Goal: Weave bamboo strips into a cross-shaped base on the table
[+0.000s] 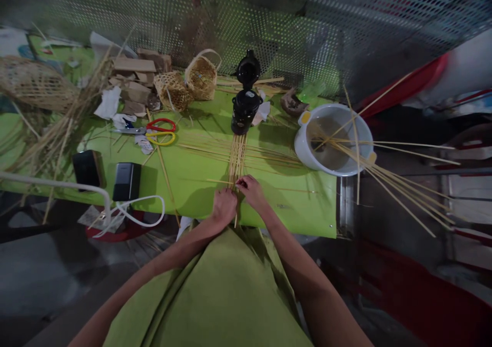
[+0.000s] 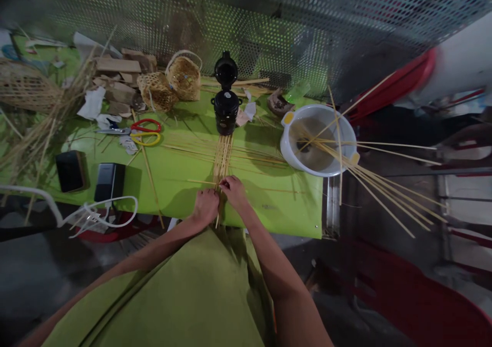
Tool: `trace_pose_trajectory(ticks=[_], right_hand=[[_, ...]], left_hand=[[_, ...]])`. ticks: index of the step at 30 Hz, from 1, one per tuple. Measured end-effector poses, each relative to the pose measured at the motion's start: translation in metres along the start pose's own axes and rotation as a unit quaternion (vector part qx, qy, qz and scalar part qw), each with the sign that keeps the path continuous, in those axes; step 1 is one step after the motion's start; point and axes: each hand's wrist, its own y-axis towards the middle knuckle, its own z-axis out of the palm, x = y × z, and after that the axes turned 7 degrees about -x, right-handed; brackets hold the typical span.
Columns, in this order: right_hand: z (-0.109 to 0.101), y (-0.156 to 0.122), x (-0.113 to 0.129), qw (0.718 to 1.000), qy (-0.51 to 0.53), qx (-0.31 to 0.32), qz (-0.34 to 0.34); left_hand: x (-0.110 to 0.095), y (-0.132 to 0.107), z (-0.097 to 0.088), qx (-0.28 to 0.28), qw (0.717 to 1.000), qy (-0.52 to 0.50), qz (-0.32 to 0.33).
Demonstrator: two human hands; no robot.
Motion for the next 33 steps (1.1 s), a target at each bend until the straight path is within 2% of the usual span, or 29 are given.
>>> trace_pose_trajectory(ticks=[6, 12, 18, 23, 33], right_hand=[[0.001, 0.001, -0.004, 1.0, 0.013, 0.002, 0.002], [0.002, 0.002, -0.007, 1.0, 0.01, 0.004, -0.003], [0.001, 0.001, -0.005, 1.0, 0.016, 0.0, -0.001], [0.001, 0.001, -0.004, 1.0, 0.028, 0.002, 0.002], [0.002, 0.002, -0.007, 1.0, 0.028, -0.006, 0.001]], left_hand=[[0.018, -0.003, 0.011, -0.002, 1.0, -0.025, -0.004], [0.038, -0.024, 0.017, -0.016, 0.997, -0.016, 0.078], [0.039, -0.03, 0.018, -0.023, 0.991, 0.014, 0.132], [0.038, -0.032, 0.026, -0.037, 0.984, 0.043, 0.166], [0.046, -0.035, 0.04, -0.065, 0.981, 0.057, 0.175]])
